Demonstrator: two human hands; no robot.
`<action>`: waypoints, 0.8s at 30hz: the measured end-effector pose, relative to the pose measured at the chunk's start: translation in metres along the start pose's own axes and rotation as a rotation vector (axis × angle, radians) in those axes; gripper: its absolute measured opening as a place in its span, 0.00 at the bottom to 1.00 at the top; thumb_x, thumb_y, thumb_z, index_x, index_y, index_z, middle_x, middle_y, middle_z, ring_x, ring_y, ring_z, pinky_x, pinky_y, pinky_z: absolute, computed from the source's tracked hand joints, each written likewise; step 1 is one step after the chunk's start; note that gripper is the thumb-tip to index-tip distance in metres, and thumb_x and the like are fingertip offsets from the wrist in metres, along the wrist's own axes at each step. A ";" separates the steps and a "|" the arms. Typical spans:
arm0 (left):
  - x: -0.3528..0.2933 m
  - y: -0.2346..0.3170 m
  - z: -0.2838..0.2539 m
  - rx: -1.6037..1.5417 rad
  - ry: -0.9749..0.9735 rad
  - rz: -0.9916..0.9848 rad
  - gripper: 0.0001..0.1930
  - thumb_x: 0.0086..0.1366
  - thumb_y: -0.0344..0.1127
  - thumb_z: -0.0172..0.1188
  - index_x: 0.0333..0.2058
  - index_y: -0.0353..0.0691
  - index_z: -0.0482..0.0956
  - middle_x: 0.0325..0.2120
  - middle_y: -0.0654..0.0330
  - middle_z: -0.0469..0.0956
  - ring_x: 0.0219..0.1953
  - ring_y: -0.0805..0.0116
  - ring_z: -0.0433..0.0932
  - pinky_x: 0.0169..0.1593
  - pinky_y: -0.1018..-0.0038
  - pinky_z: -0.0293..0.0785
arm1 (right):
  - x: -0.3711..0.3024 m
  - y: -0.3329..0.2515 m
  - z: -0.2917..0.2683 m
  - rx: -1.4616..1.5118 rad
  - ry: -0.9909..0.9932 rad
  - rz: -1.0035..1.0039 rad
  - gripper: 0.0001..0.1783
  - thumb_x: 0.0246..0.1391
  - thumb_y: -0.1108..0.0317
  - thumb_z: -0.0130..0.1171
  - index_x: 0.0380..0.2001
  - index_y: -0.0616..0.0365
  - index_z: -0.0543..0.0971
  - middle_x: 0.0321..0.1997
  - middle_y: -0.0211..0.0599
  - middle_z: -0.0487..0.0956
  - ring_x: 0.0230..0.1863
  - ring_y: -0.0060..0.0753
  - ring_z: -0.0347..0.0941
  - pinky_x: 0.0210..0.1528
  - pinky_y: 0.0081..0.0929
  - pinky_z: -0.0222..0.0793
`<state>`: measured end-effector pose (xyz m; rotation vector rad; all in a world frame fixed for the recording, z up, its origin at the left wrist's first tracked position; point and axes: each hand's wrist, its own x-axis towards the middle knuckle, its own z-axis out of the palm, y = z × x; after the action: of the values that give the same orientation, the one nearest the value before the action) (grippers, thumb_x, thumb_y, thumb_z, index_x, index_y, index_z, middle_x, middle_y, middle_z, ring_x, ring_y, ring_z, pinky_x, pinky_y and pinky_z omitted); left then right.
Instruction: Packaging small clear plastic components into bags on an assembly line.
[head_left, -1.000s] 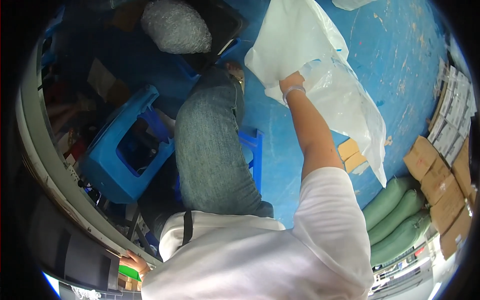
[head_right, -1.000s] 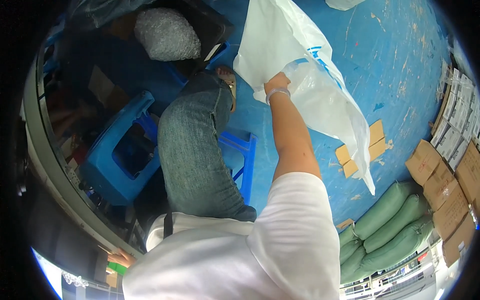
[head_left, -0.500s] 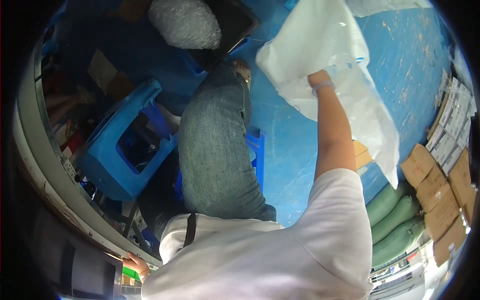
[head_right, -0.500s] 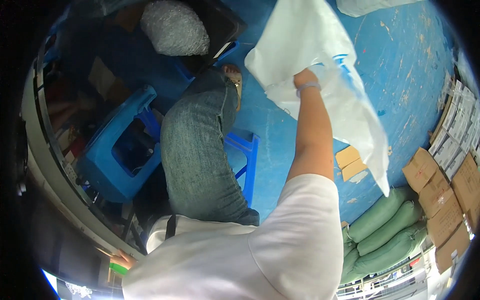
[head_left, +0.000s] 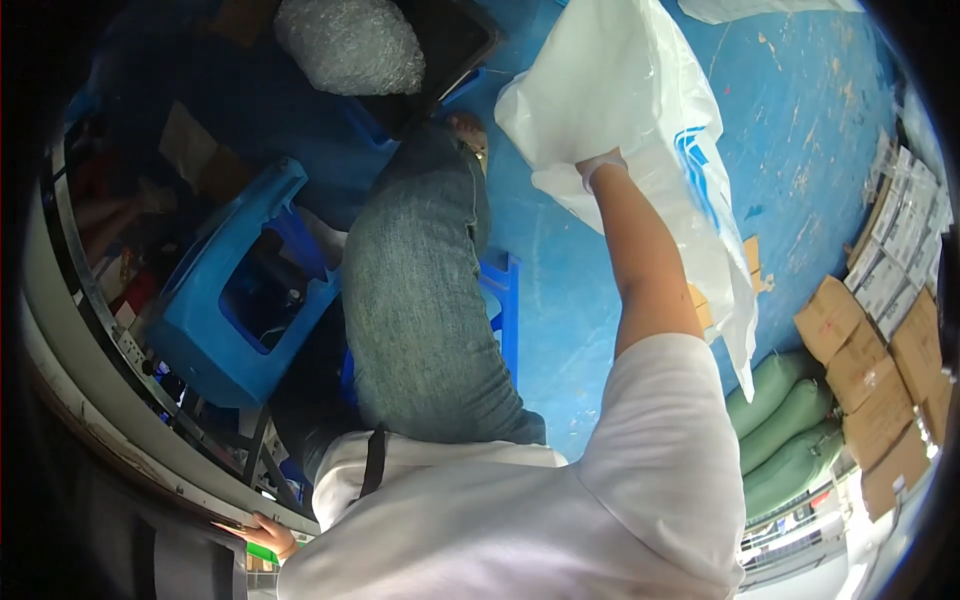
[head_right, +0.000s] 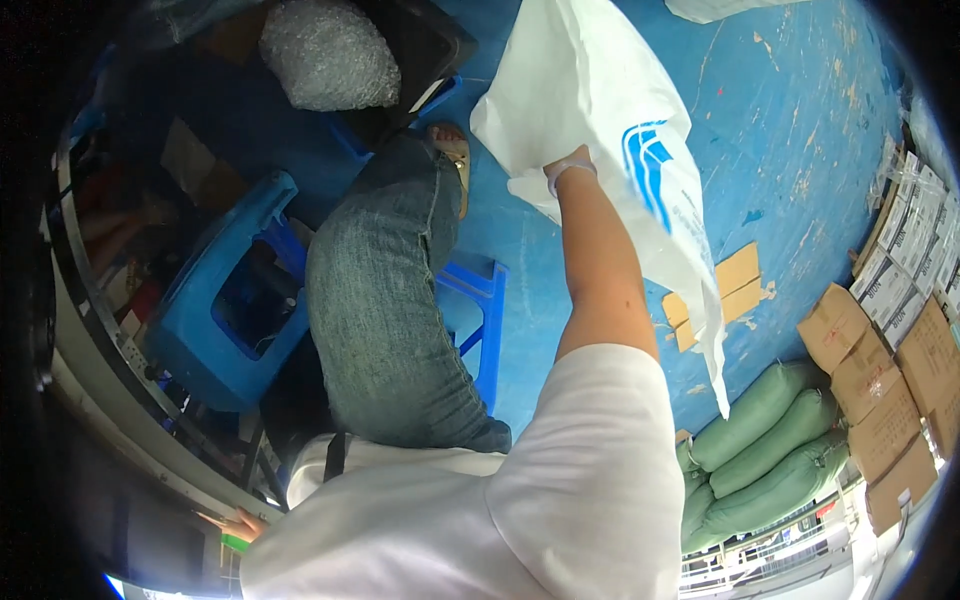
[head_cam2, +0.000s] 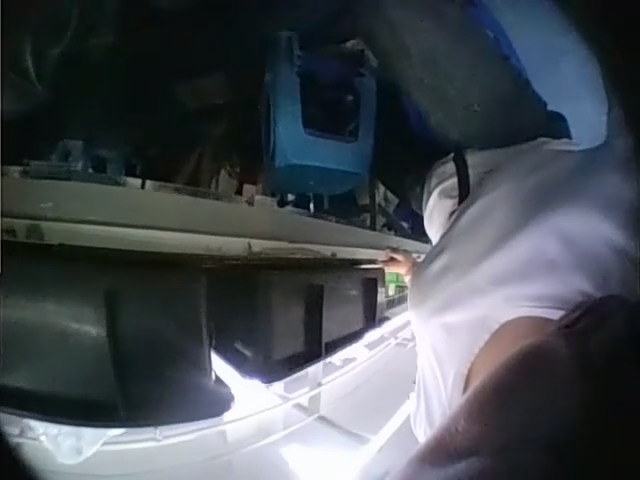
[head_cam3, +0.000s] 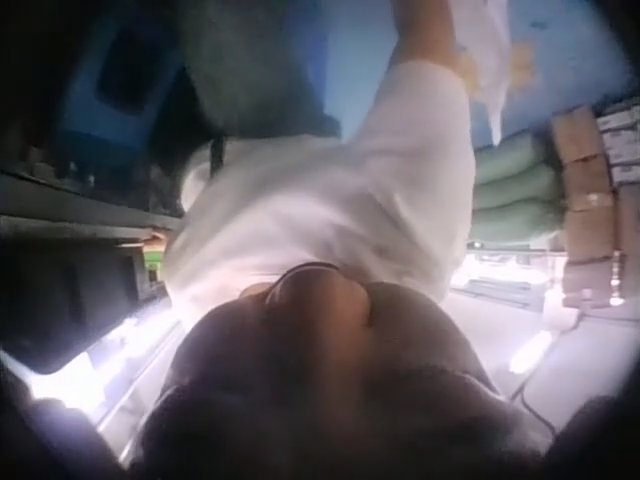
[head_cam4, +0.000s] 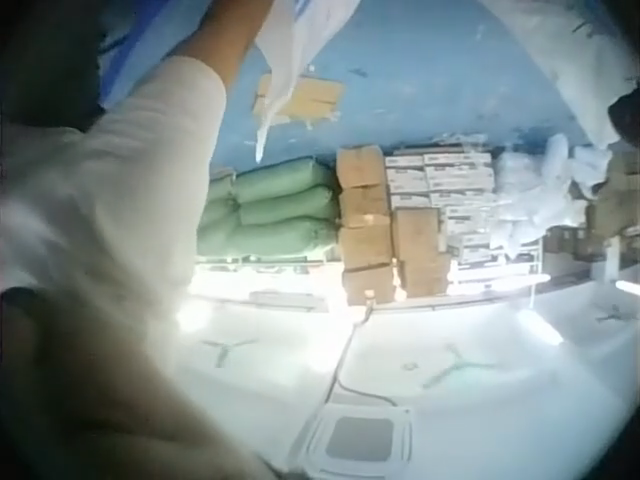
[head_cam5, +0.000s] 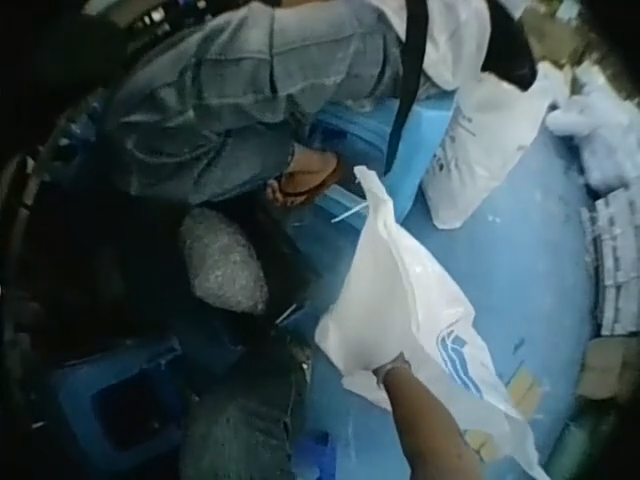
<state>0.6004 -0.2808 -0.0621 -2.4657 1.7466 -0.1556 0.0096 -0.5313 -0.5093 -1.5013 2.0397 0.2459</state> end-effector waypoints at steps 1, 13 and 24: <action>-0.003 -0.005 0.000 -0.004 -0.003 -0.030 0.35 0.62 0.47 0.44 0.57 0.26 0.44 0.57 0.38 0.46 0.59 0.45 0.48 0.61 0.63 0.43 | -0.003 0.001 -0.002 -0.029 -0.015 -0.014 0.26 0.52 0.58 0.40 0.57 0.47 0.58 0.61 0.41 0.56 0.60 0.38 0.55 0.55 0.32 0.57; 0.001 0.010 -0.004 -0.023 0.003 -0.073 0.37 0.61 0.47 0.46 0.57 0.24 0.41 0.58 0.38 0.43 0.60 0.46 0.45 0.61 0.61 0.41 | 0.020 0.021 -0.063 -0.483 -0.301 0.007 0.17 0.49 0.65 0.41 0.42 0.52 0.73 0.40 0.50 0.74 0.40 0.48 0.72 0.42 0.37 0.68; -0.029 -0.072 -0.005 0.248 -0.021 0.053 0.37 0.61 0.47 0.46 0.56 0.23 0.43 0.57 0.35 0.45 0.59 0.43 0.47 0.60 0.61 0.43 | 0.022 -0.011 0.015 0.388 0.526 0.024 0.19 0.53 0.59 0.39 0.48 0.48 0.69 0.50 0.49 0.68 0.52 0.46 0.64 0.50 0.35 0.61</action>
<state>0.6574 -0.2298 -0.0464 -2.2364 1.6692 -0.3201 0.0212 -0.5456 -0.5314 -1.3873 2.3241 -0.5654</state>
